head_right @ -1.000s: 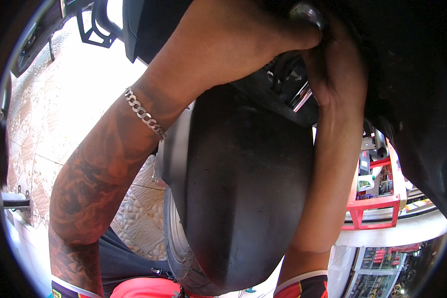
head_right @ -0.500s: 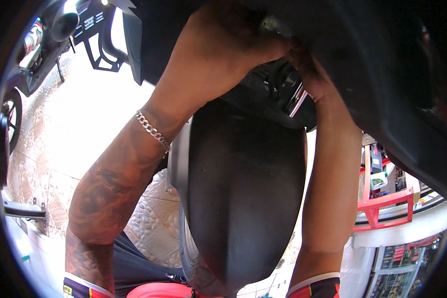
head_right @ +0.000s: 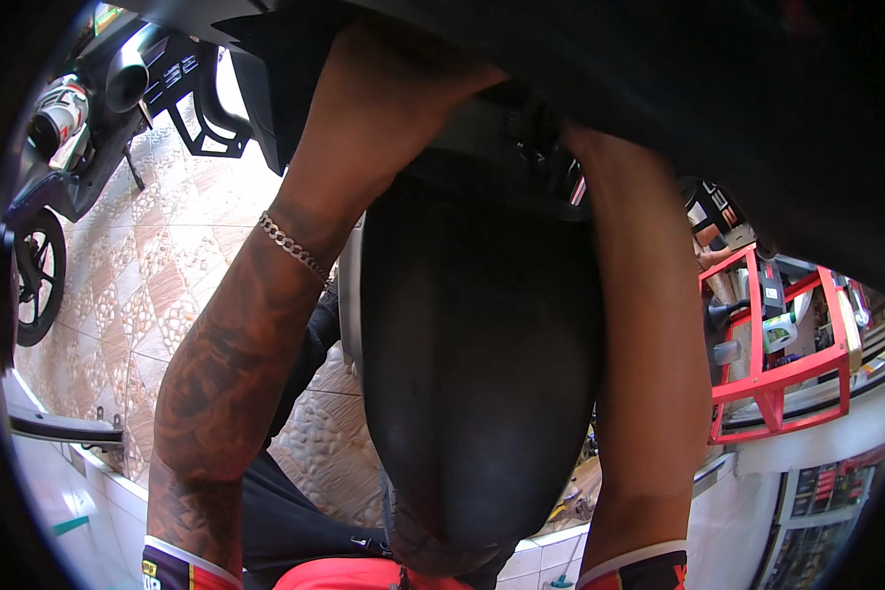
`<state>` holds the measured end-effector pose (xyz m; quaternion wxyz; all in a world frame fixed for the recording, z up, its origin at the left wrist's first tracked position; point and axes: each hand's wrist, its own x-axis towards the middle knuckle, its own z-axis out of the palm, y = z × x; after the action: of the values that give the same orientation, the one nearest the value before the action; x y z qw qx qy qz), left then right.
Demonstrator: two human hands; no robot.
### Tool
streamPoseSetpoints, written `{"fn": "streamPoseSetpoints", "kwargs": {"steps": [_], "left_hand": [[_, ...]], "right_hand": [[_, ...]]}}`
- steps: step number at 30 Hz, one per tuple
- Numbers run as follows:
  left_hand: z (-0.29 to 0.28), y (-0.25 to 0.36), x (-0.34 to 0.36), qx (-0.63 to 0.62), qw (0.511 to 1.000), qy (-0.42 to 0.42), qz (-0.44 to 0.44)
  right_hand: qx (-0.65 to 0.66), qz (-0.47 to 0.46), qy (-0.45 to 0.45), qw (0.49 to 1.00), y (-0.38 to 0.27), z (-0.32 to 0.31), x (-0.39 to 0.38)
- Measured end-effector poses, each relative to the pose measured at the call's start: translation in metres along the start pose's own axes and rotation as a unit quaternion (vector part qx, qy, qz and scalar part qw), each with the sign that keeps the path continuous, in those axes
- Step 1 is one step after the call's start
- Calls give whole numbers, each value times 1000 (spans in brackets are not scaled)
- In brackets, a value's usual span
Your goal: The person sits on the floor and uses a wrench to tighten bolts on the rear wheel assembly of a motorcycle. They repeatedly adjust the tool and fasteners near the tire and brake components.
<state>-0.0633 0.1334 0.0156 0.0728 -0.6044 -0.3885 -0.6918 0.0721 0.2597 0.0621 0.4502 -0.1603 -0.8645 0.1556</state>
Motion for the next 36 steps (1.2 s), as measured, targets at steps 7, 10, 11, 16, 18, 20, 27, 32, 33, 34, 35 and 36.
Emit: {"fn": "streamPoseSetpoints", "kwargs": {"steps": [7,10,11,16,18,20,27,32,33,34,35,36], "left_hand": [[-19,10,-2,40,995,-88,3],[-16,2,5,253,954,-93,134],[-11,-1,7,309,931,-69,184],[-5,-2,8,150,989,2,-4],[-9,2,9,270,952,-13,145],[-9,7,8,253,956,-23,148],[-7,18,6,-76,989,-24,-122],[-15,21,4,-78,994,-40,-71],[-12,21,3,-79,996,-26,-44],[-14,22,3,-88,994,-28,-51],[-13,22,3,-98,993,-31,-57],[-17,24,3,-115,987,-50,-97]], "right_hand": [[-305,-59,30,950,5,5,-15],[-352,-63,30,933,7,4,-20],[-359,-64,30,931,8,4,-22],[-402,-94,55,909,7,8,-23],[-358,-109,49,926,6,7,-22],[-338,-97,33,936,3,4,-20],[204,-9,-113,972,-2,-9,-9],[-16,-70,68,995,-5,9,-11],[220,47,47,973,-7,4,-8],[441,160,23,883,-8,3,-7],[456,158,36,875,-8,5,-5],[471,156,49,867,-7,7,-2]]}}
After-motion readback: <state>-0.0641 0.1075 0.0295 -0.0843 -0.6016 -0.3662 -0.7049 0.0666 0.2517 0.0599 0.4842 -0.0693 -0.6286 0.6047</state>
